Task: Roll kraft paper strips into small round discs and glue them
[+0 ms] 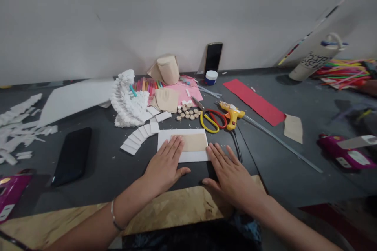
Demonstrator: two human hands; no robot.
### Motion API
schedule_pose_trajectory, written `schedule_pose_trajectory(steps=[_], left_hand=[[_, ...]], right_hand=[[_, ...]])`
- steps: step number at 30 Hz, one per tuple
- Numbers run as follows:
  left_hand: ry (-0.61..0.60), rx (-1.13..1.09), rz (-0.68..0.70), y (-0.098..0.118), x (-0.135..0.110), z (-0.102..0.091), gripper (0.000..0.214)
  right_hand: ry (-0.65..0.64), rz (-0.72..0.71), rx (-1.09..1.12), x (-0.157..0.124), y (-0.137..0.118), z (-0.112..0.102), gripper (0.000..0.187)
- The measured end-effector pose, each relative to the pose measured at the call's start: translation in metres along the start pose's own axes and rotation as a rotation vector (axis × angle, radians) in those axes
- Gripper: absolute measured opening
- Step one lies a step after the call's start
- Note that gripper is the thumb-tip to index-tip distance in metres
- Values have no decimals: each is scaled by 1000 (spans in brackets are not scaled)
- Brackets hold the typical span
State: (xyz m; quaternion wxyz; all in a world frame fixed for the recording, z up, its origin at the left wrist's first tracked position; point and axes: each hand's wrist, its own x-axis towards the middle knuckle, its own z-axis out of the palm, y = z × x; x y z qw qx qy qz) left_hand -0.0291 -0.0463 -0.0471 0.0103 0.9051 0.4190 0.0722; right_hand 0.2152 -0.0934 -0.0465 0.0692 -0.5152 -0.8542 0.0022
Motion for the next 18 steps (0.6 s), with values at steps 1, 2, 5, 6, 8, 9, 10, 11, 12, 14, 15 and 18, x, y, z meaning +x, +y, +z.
schedule_pose_trajectory(steps=[1, 2, 5, 6, 8, 9, 10, 11, 12, 14, 15, 18], left_hand=[[9, 4, -2, 0, 1, 0, 80], [18, 11, -2, 0, 1, -1, 78], [45, 32, 3, 1, 2, -7, 69], [55, 34, -4, 3, 1, -9, 65], [67, 27, -34, 8, 0, -15, 57], [68, 20, -51, 10, -1, -17, 53], [68, 11, -65, 12, -2, -20, 50], [68, 0, -74, 14, -2, -22, 48], [68, -12, -81, 15, -3, -24, 46], [68, -35, -96, 15, -3, -28, 44], [66, -44, -103, 14, -3, -29, 43], [50, -70, -121, 9, -2, -32, 42]], right_hand=[[10, -1, 3, -4, 5, -2, 72], [18, 0, 7, -6, 10, -5, 65], [78, 14, 36, -1, 19, -19, 47], [111, 11, 52, 4, 20, -23, 45], [165, -32, 95, 17, 17, -30, 45], [178, -74, 116, 25, 14, -31, 46], [175, -121, 134, 33, 11, -31, 46], [166, -169, 149, 41, 8, -30, 45], [152, -209, 162, 48, 5, -28, 42], [105, -259, 178, 61, 1, -23, 33], [82, -276, 179, 65, 0, -20, 27], [37, -329, 147, 70, 0, -15, 13]])
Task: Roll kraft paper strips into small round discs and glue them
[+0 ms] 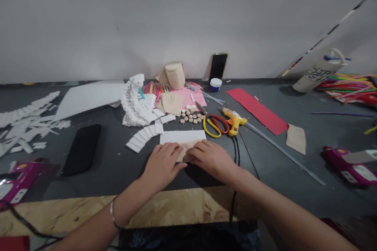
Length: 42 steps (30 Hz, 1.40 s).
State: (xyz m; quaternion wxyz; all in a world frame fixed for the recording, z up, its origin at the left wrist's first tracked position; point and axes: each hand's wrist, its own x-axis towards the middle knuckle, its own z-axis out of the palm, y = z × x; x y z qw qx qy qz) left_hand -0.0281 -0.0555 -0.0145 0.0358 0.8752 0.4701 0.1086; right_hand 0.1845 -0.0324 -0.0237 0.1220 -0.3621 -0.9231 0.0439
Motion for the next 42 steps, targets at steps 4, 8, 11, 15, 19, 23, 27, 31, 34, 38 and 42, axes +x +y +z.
schedule_pose_trajectory(steps=[4, 8, 11, 15, 19, 23, 27, 31, 34, 38, 42], left_hand=[[30, -132, -47, -10, 2, 0, 45], [251, -627, -239, -16, 15, 1, 60], [325, -1367, -386, -11, 32, -1, 67], [177, -2040, -479, 8, 54, 1, 59], [170, -2175, -604, 21, 66, 13, 38], [305, -2132, -703, 17, 67, 16, 24], [290, -2117, -793, 9, 62, 11, 23], [196, -2114, -898, 9, 61, 5, 20], [170, -2129, -935, 9, 62, 3, 20], [183, -2196, -965, 5, 63, 3, 26], [211, -2280, -1010, 1, 63, 1, 29]], right_hand=[[-6, 12, 21, -5, 3, -2, 10], [147, 271, 552, -4, 11, -20, 9], [298, 498, 1097, 6, 20, -35, 21], [366, 662, 1442, 22, 28, -30, 31], [314, 621, 1290, 29, 31, -13, 32], [315, 532, 769, 23, 49, -11, 30], [322, 553, 197, 14, 81, -8, 26], [233, 556, 83, 13, 99, 3, 23], [210, 592, 122, 13, 103, 7, 22], [292, 687, 398, 9, 106, 3, 29], [456, 713, 999, 5, 97, -18, 47]])
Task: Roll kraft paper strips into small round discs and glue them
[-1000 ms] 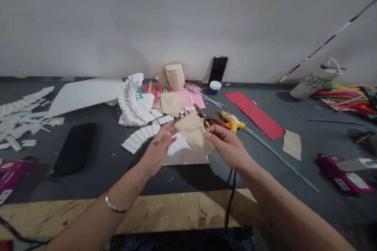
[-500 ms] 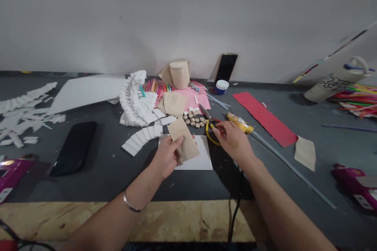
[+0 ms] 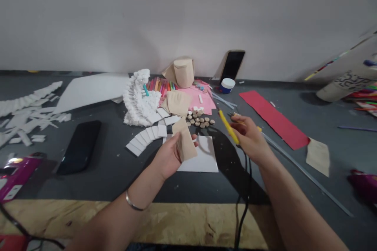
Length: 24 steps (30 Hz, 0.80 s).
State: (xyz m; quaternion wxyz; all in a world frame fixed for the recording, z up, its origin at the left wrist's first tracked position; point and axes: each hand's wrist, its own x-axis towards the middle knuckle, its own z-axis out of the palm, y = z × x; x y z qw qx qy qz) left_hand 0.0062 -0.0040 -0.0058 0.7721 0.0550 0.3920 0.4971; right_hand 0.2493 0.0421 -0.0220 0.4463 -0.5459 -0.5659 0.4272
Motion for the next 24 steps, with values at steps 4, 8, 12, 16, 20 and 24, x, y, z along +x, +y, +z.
schedule_pose_trajectory(steps=[4, 8, 12, 16, 20, 24], left_hand=[[43, -115, 0, 7, -3, 0, 24], [121, -229, 27, 18, -5, 1, 26], [137, -312, 40, 27, -4, -3, 22], [109, -369, 65, 35, -2, -10, 20], [100, -381, 114, 41, -2, -13, 21], [104, -357, 133, 41, -3, -11, 24]], right_hand=[[-354, 20, 453, -20, -27, -1, 60], [-715, 96, 651, -47, -31, 6, 45], [-1035, 283, 656, -67, -29, 17, 56], [-1118, 365, 643, -74, -32, 25, 70], [-1185, 372, 556, -75, -32, 28, 72], [-1181, 383, 518, -77, -28, 29, 73]])
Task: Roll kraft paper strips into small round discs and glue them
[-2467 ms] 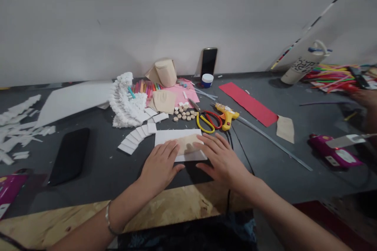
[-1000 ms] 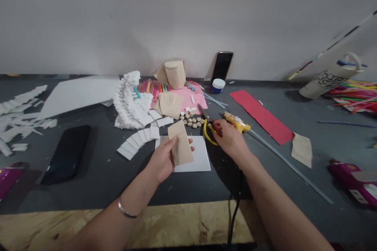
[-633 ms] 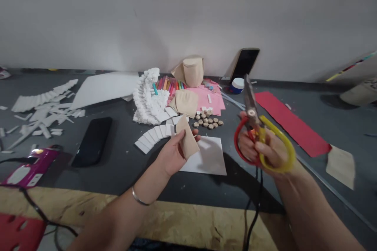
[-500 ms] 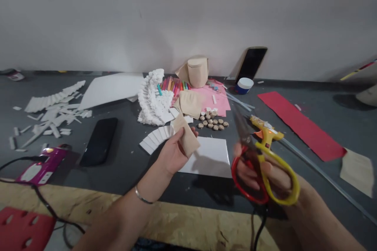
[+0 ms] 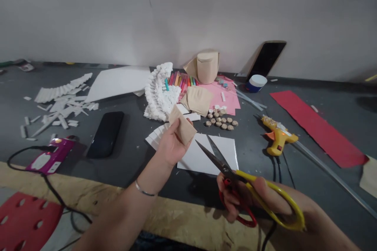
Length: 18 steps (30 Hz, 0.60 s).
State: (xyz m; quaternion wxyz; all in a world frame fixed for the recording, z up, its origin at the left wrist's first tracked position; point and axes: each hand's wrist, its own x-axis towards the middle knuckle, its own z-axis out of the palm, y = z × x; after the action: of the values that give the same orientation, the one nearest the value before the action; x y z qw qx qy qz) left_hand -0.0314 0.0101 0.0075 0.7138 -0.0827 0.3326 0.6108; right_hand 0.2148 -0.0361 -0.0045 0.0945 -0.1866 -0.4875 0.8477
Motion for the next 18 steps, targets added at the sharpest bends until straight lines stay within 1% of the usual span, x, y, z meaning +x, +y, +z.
schedule_pose_trajectory(steps=[6, 12, 14, 16, 18], left_hand=[[-5, 19, -14, -4, -1, 1, 19], [21, 25, -22, -6, -2, 4, 17], [-3, 51, -10, -8, -2, 2, 17], [-52, 83, 15, -11, -1, -1, 17], [-98, 125, 34, -15, 0, -5, 16]], right_hand=[[42, -12, 37, 1, 6, 2, 66], [24, -7, 10, 4, 3, 1, 67], [13, -36, 5, 5, 5, 0, 65], [4, -61, 10, 7, 8, -1, 64], [24, -75, 23, 8, 11, -1, 65]])
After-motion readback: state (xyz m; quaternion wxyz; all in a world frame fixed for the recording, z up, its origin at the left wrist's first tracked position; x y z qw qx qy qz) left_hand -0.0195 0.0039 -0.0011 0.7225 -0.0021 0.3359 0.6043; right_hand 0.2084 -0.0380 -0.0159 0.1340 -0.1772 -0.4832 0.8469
